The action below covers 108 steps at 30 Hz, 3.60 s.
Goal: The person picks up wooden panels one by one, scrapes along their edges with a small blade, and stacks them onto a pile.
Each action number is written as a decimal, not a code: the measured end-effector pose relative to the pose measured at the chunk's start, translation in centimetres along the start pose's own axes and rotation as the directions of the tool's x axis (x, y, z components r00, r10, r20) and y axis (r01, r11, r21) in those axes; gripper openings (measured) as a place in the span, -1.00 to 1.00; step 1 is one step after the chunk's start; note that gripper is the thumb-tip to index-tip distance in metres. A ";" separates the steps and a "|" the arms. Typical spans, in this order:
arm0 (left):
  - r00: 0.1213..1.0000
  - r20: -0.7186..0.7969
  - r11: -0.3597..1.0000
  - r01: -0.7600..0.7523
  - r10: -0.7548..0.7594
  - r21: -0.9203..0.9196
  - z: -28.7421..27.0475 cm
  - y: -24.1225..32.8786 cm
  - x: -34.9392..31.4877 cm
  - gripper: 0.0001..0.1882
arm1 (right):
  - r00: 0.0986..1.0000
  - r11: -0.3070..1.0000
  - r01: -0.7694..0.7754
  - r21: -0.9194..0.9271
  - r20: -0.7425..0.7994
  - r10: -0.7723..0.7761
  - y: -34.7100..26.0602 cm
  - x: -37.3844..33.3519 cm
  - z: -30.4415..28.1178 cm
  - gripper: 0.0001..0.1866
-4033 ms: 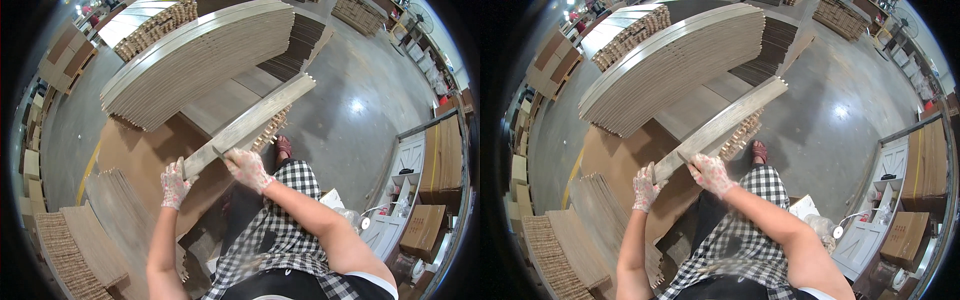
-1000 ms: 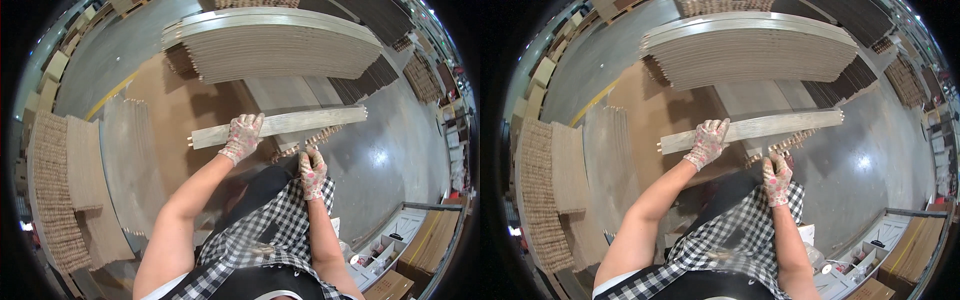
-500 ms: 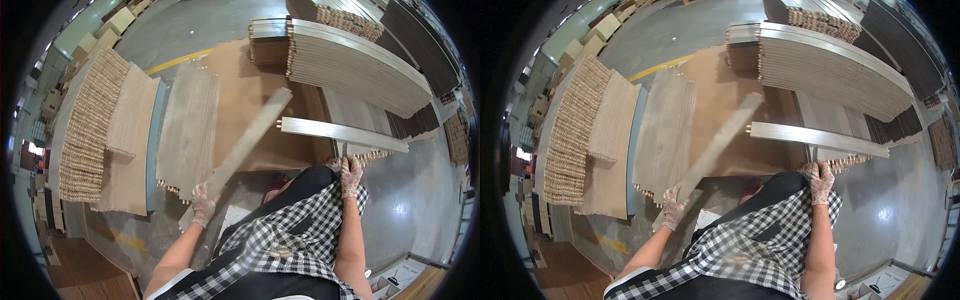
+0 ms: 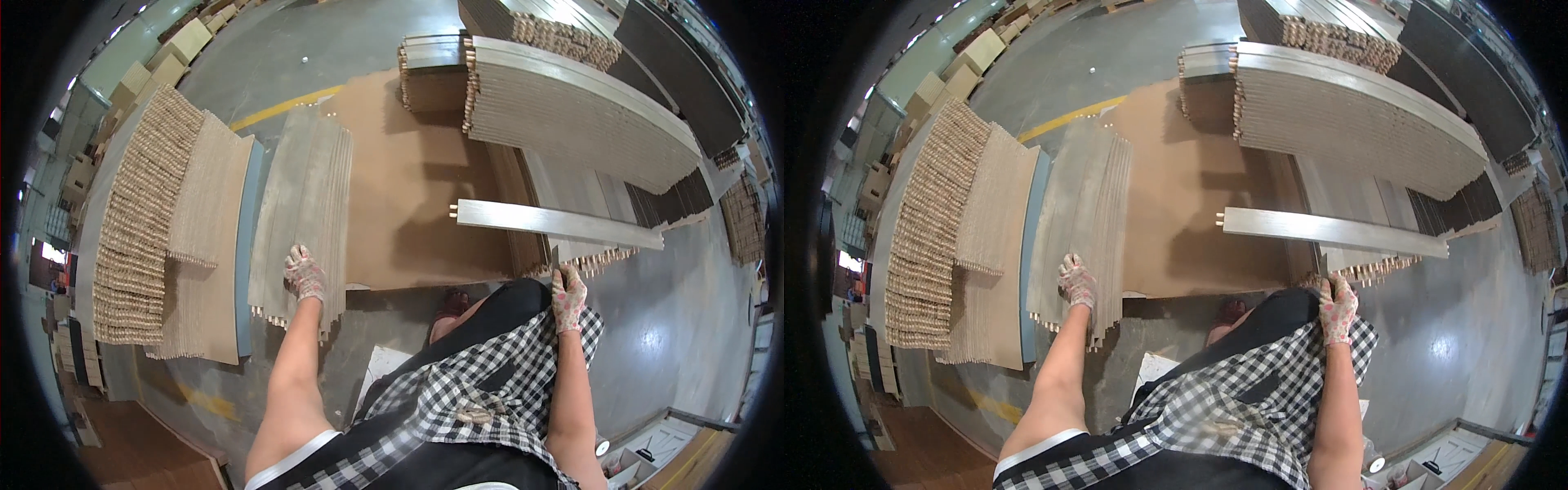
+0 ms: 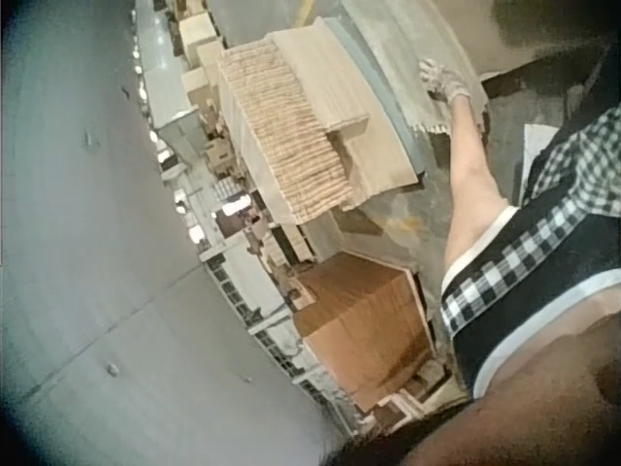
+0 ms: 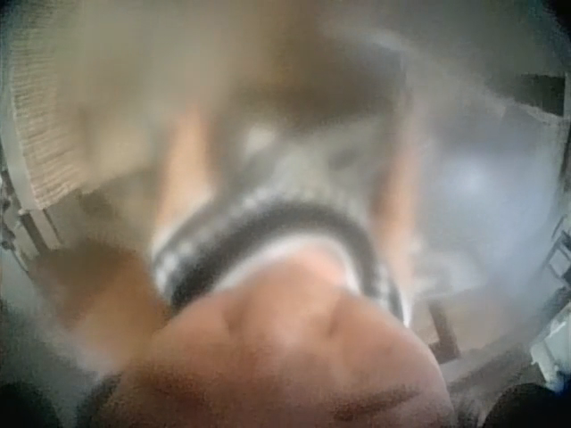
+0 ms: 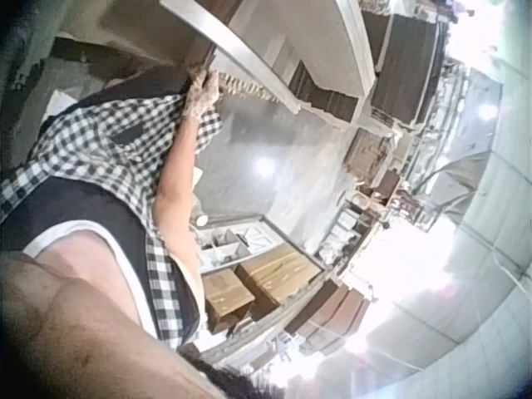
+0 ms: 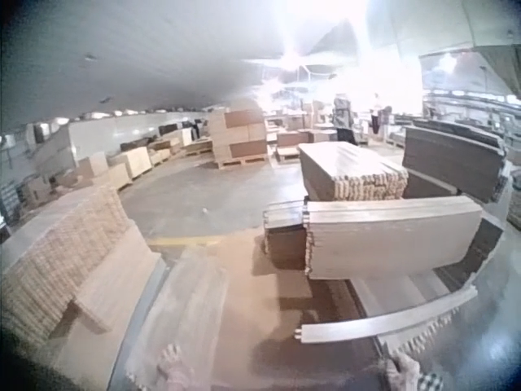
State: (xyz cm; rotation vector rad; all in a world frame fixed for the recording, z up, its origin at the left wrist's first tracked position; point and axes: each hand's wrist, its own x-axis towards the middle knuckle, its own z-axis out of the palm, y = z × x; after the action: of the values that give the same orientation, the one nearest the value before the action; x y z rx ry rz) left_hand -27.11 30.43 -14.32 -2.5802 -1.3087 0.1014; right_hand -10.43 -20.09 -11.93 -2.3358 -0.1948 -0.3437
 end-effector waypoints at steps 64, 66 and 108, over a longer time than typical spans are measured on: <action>-0.166 0.454 0.285 -0.582 0.875 -0.761 -14.7 30.1 -0.2 -0.57 | 0.881 0.797 -0.421 0.433 0.405 0.245 -2.8 0.7 1.2 -0.76; -0.038 0.304 0.260 -0.423 0.952 -0.868 -14.5 29.3 -1.6 -0.68 | 0.821 0.696 -0.567 0.440 0.369 0.436 -3.0 0.7 0.8 -0.76; 0.360 -0.104 0.294 -0.872 0.927 -0.391 -12.4 29.3 -3.9 -0.13 | 0.915 0.661 -0.403 -0.633 -0.277 0.292 27.9 21.0 -20.7 -0.89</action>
State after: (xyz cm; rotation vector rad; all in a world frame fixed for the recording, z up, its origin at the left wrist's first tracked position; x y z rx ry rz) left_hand -4.25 8.39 -9.77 -3.3562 0.4155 0.2485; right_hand 12.38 -53.63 -10.14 -2.9746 0.5607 -0.4502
